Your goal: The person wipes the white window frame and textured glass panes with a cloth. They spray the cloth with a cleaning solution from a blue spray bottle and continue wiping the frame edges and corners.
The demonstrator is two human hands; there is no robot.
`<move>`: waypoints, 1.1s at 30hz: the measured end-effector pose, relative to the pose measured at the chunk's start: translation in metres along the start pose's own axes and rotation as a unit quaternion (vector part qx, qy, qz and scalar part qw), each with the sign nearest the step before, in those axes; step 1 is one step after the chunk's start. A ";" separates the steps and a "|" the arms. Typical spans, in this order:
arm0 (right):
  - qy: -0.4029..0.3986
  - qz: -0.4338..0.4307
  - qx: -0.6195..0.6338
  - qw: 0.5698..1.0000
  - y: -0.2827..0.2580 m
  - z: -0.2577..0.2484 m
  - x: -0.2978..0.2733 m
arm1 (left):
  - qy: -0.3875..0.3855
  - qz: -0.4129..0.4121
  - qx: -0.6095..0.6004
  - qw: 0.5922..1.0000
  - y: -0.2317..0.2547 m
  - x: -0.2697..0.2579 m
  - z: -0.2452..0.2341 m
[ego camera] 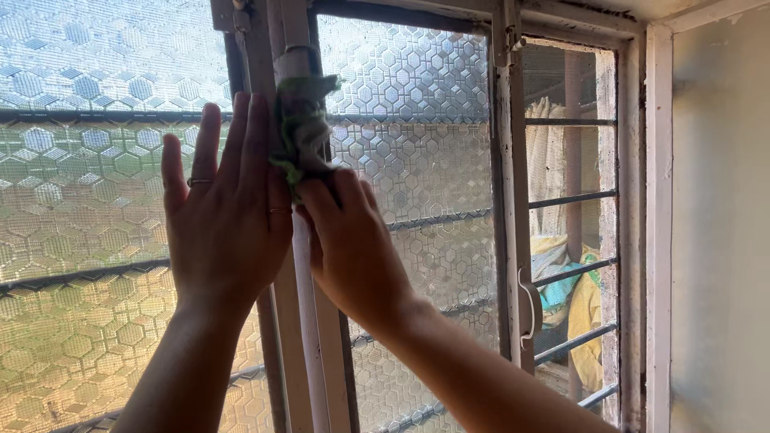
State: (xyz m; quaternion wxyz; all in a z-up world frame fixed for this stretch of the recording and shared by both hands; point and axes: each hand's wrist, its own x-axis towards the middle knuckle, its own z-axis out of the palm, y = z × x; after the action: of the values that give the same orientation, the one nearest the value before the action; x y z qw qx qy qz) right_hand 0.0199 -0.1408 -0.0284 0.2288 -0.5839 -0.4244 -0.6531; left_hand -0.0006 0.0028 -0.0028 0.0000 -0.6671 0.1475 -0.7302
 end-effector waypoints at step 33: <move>-0.048 0.007 -0.035 0.998 0.005 0.012 -0.008 | 0.019 0.019 0.000 1.000 -0.003 -0.013 -0.002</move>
State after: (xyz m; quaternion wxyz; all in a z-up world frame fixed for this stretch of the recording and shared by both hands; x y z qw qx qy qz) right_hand 0.0324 -0.1357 -0.0355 0.1920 -0.6253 -0.4080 -0.6370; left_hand -0.0003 0.0089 -0.0152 0.0108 -0.6505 0.1600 -0.7424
